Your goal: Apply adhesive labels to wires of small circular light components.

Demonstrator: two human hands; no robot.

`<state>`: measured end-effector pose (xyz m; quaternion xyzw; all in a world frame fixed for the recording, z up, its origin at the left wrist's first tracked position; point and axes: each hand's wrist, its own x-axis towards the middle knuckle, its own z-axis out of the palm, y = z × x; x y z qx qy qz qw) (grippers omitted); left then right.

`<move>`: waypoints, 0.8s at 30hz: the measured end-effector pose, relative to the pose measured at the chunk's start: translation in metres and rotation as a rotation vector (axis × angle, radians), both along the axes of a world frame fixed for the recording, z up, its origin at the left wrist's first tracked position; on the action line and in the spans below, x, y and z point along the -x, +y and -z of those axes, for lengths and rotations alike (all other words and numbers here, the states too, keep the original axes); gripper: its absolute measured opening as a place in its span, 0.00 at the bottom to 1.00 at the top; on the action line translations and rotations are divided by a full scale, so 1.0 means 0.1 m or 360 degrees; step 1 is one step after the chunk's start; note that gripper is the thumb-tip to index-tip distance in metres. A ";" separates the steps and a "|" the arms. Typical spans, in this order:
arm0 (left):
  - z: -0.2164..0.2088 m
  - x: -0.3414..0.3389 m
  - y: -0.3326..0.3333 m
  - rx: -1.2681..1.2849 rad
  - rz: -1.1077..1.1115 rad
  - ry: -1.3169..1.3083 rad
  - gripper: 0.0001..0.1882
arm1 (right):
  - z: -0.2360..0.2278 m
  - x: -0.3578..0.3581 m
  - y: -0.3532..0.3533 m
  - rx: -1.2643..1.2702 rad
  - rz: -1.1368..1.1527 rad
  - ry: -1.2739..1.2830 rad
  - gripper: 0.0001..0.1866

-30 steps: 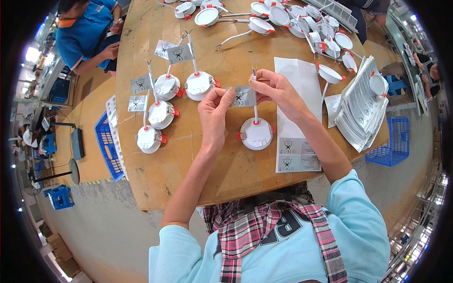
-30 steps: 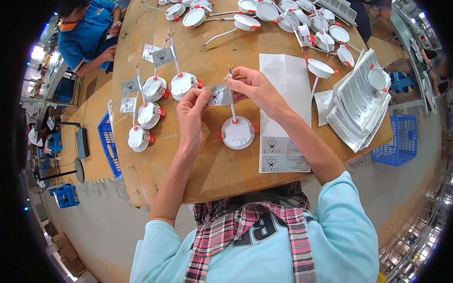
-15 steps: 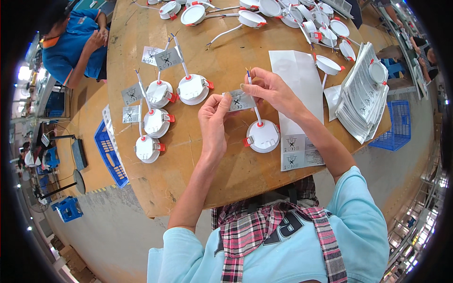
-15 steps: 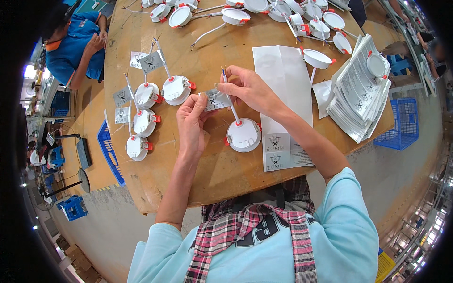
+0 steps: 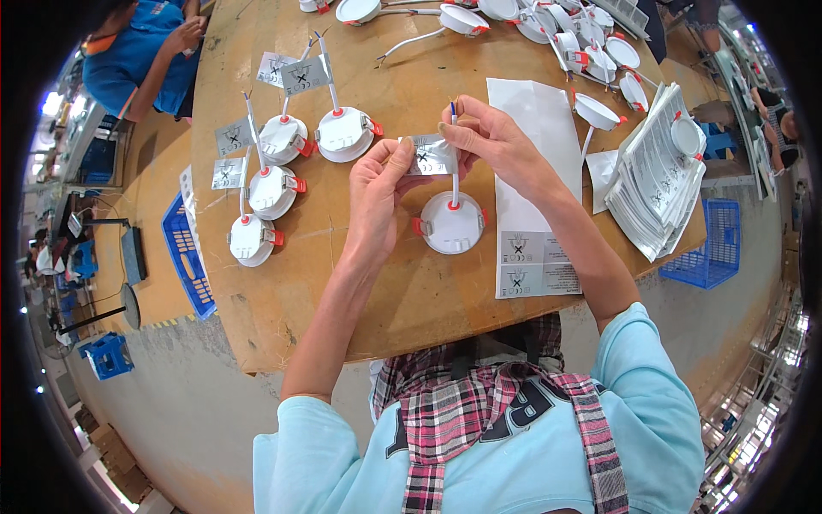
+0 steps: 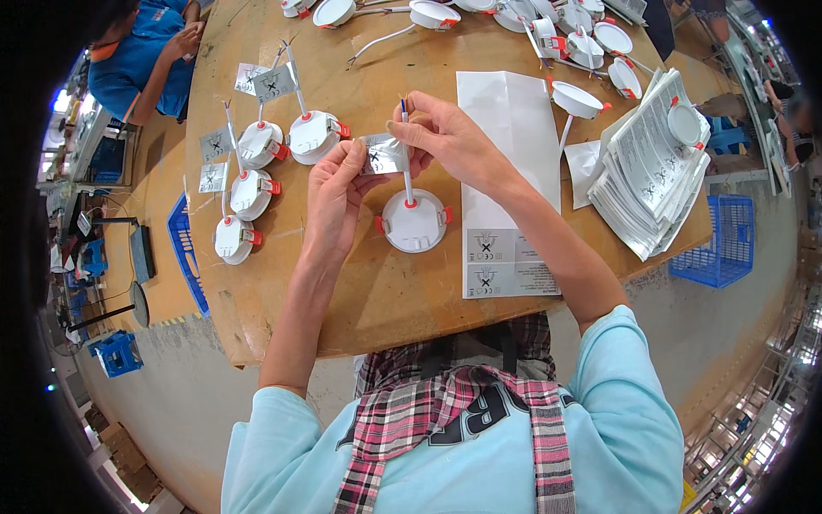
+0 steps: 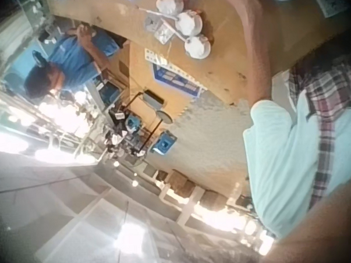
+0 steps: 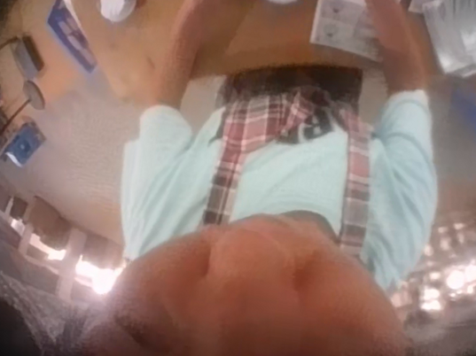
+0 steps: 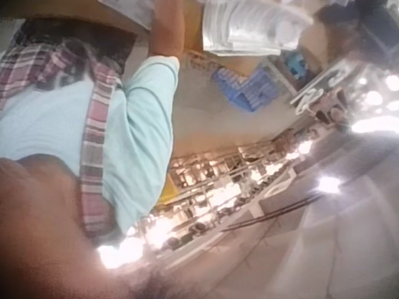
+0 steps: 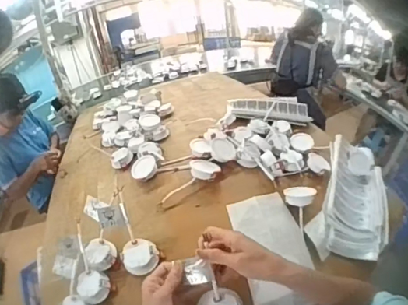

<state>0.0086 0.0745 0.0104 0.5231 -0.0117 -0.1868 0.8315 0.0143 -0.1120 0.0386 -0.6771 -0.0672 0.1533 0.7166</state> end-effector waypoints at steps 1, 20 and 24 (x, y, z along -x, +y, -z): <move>-0.01 0.00 -0.01 0.0052 0.0030 -0.0027 0.11 | 0.00 0.01 -0.01 0.0020 0.0015 -0.0022 0.11; -0.04 0.07 -0.09 -0.0376 0.0214 -0.0220 0.10 | 0.10 -0.06 -0.08 -0.0234 0.0365 -0.0012 0.12; -0.10 0.02 0.02 -0.0064 0.0194 -0.0018 0.07 | 0.00 -0.06 -0.04 -0.0215 0.0202 -0.0161 0.13</move>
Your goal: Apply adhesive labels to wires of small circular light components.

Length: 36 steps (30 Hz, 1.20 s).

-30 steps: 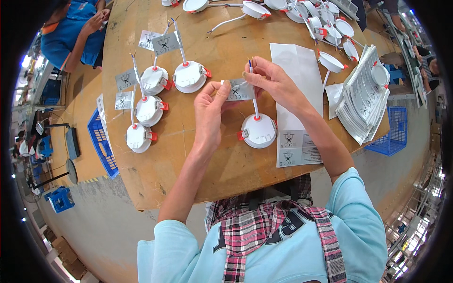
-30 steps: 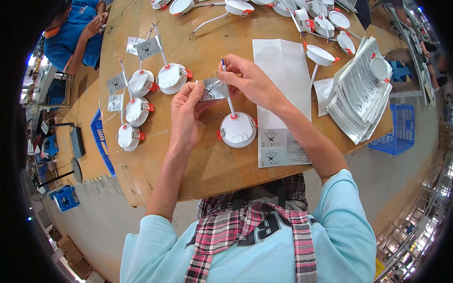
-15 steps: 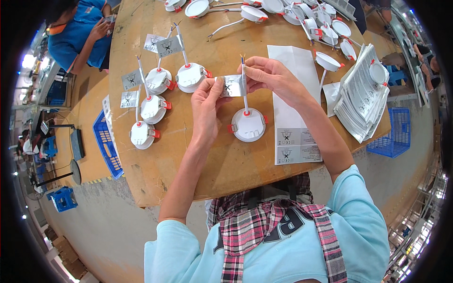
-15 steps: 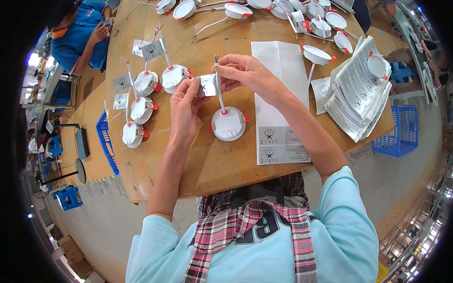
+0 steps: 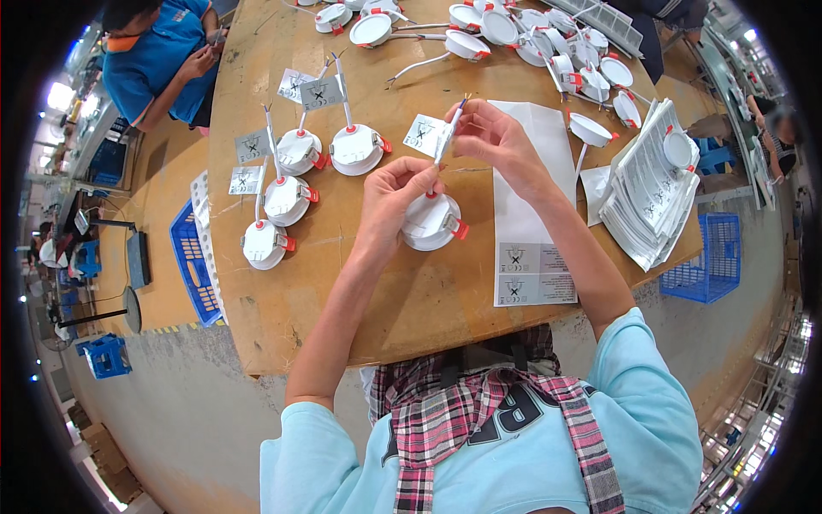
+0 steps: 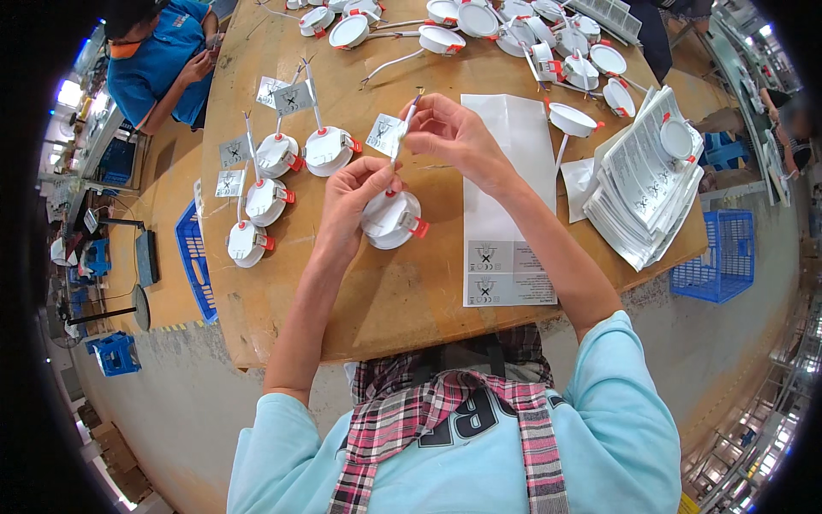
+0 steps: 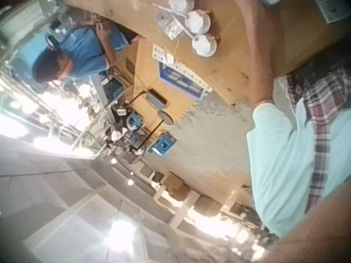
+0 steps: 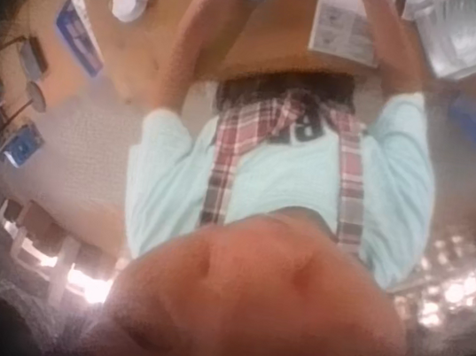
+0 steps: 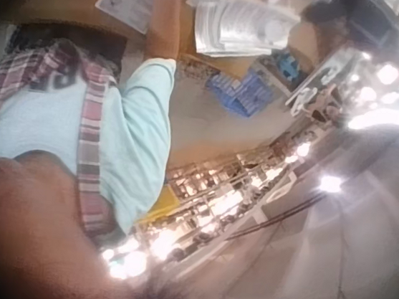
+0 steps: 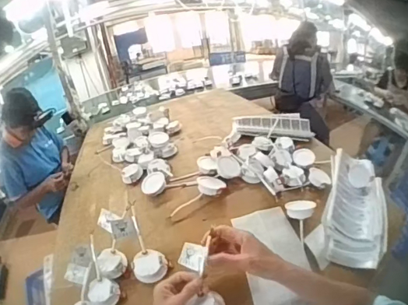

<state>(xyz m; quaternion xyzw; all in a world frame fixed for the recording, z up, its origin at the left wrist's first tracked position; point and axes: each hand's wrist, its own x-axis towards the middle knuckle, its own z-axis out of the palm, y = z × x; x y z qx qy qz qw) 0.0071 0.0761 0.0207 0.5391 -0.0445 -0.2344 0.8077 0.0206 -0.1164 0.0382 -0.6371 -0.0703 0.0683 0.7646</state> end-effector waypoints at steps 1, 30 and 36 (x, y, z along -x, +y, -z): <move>0.00 0.00 0.00 -0.0002 0.0003 0.0003 0.07 | 0.02 0.01 0.00 0.0096 -0.0006 -0.0153 0.14; -0.01 0.12 -0.12 -0.0151 -0.0344 -0.0298 0.09 | 0.08 0.00 -0.06 0.0344 0.0289 -0.0191 0.15; -0.06 0.24 -0.19 -0.0889 -0.0437 -0.0658 0.11 | -0.07 0.14 0.12 0.0551 0.0256 -0.0157 0.10</move>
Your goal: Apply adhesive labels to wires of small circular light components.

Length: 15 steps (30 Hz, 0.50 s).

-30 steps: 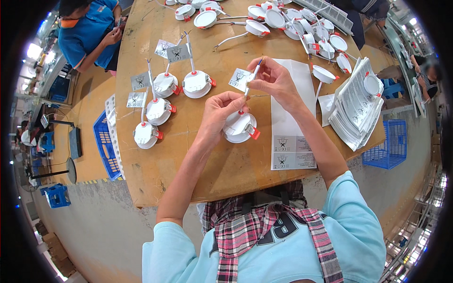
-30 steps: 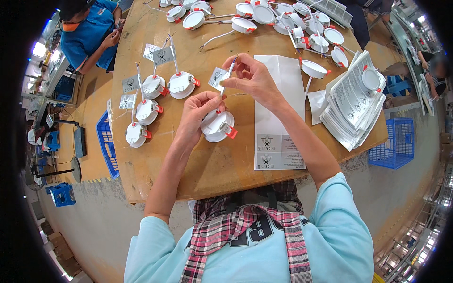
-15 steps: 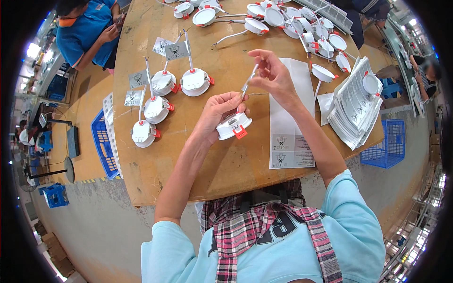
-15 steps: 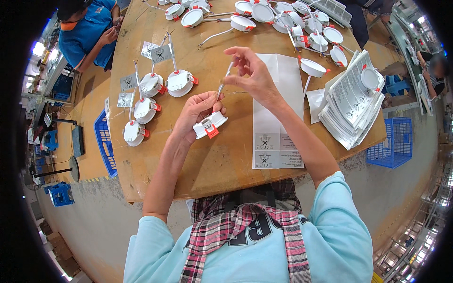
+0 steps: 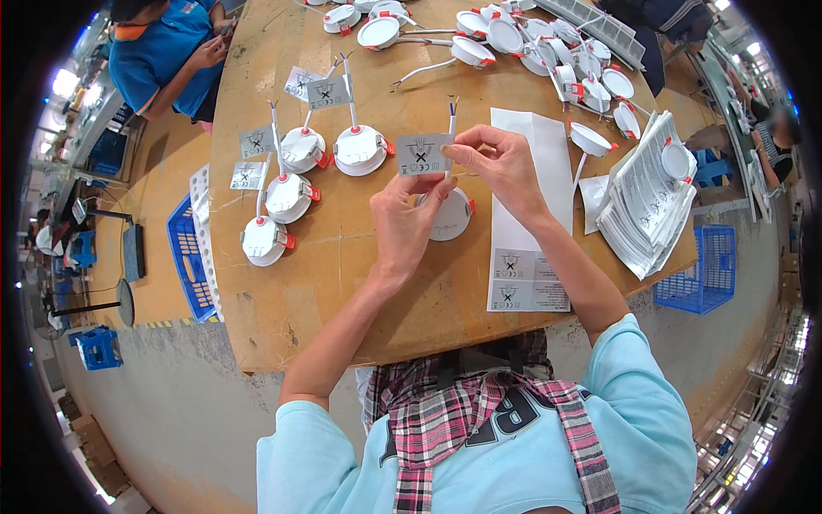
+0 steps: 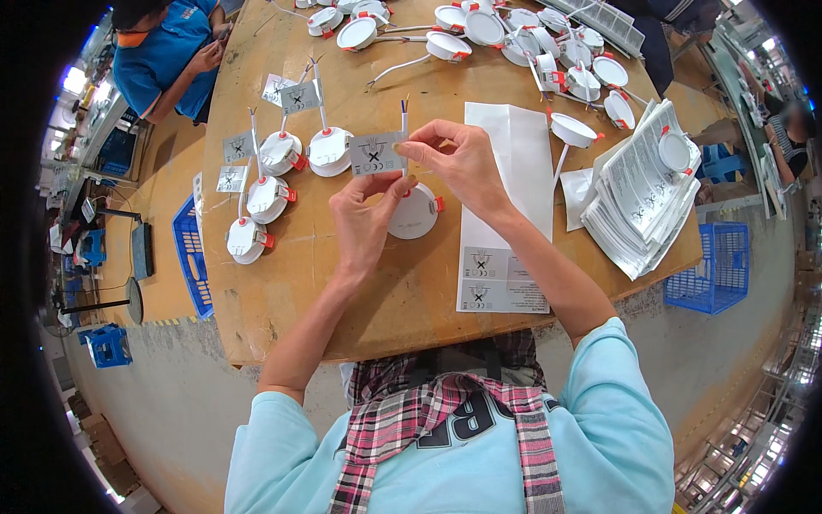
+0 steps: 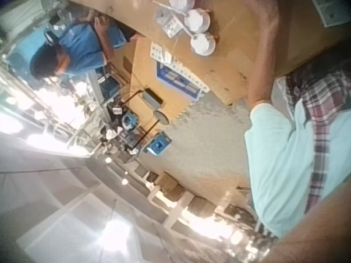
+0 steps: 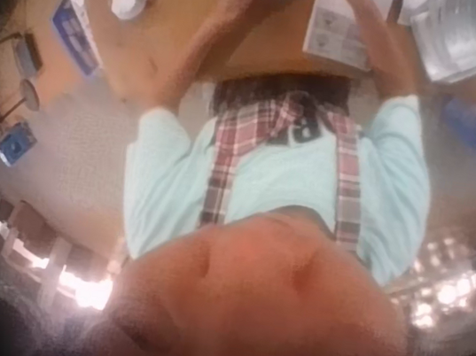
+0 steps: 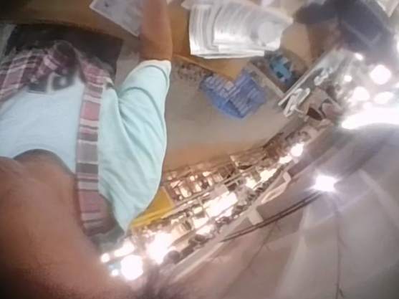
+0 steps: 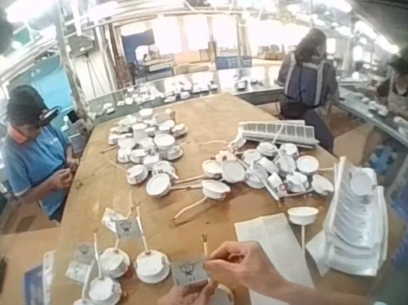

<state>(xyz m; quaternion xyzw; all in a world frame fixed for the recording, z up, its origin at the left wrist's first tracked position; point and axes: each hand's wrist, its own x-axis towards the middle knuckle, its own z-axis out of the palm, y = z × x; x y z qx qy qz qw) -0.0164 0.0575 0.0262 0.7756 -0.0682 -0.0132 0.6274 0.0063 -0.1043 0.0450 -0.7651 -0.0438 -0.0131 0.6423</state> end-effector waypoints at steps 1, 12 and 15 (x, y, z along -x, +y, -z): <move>0.01 0.00 0.01 -0.0001 -0.0001 -0.0001 0.11 | -0.01 0.00 0.00 0.0011 -0.0001 0.0025 0.10; -0.09 -0.12 0.11 0.0777 -0.0039 -0.0004 0.09 | -0.05 0.02 0.03 -0.0063 -0.0050 -0.0113 0.09; -0.08 -0.11 0.17 0.0684 0.0048 -0.0054 0.06 | -0.09 0.05 0.04 -0.0086 -0.0049 -0.0090 0.09</move>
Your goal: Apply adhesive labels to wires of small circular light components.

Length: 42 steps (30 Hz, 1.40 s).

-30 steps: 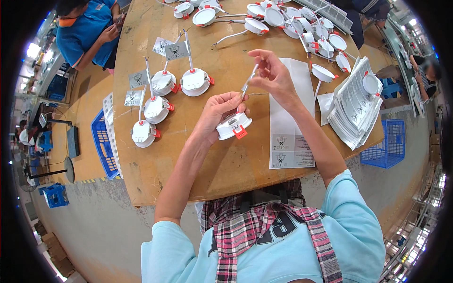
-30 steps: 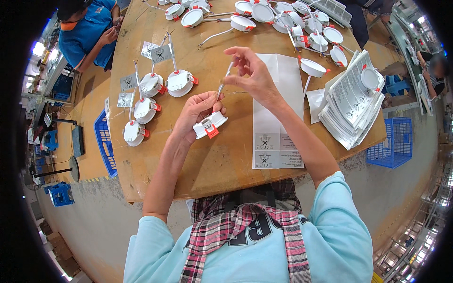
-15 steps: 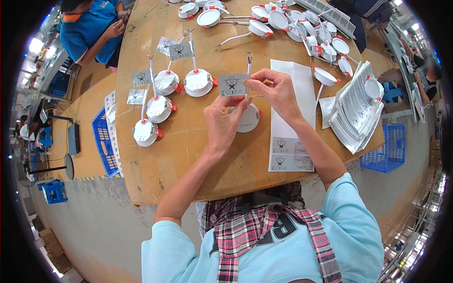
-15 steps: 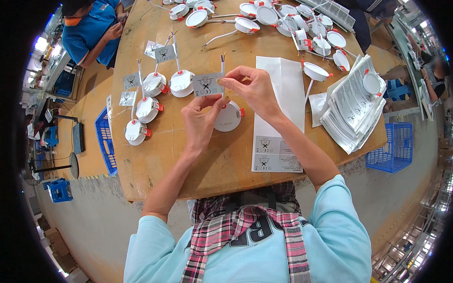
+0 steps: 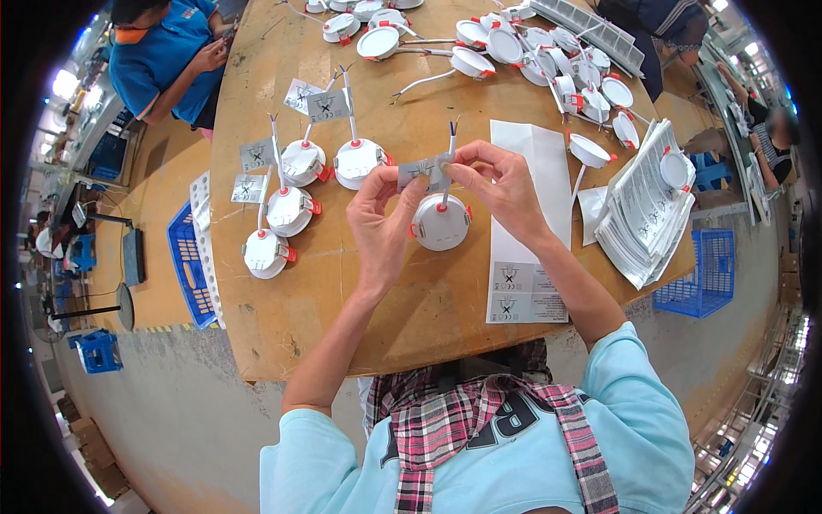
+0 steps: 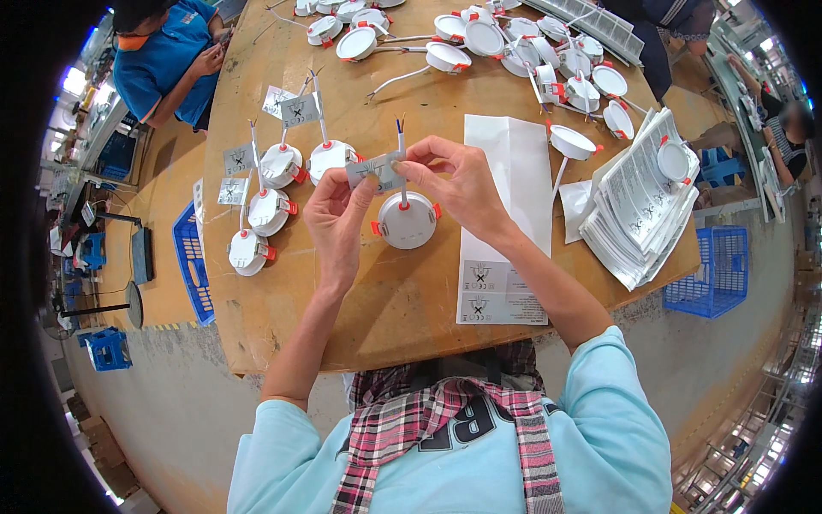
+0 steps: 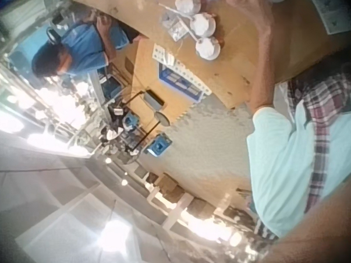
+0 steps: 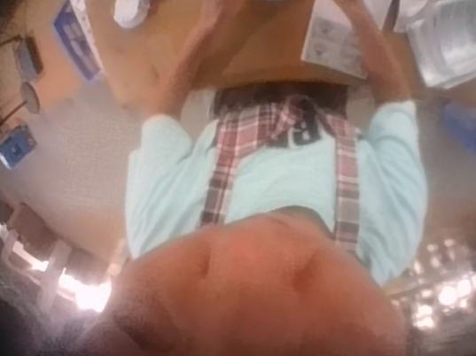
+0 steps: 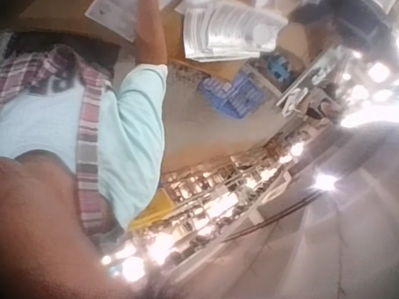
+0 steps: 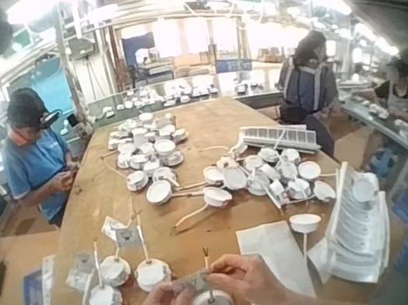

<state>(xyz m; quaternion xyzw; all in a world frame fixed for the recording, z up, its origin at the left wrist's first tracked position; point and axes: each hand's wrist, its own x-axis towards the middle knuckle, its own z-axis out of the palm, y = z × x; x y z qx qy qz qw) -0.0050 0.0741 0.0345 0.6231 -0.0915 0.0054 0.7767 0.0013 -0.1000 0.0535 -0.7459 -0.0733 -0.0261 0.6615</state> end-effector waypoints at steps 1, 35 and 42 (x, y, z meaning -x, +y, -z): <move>-0.01 0.00 0.00 0.0001 0.0001 -0.0001 0.06 | -0.01 0.00 0.00 0.0005 0.0002 0.0008 0.09; 0.04 -0.03 -0.20 0.0098 0.0000 0.0180 0.07 | 0.01 0.03 0.05 -0.0194 -0.0016 0.0168 0.14; 0.11 -0.06 -0.14 0.0354 0.0137 0.0341 0.07 | 0.02 0.04 0.05 -0.0181 -0.0022 0.0220 0.14</move>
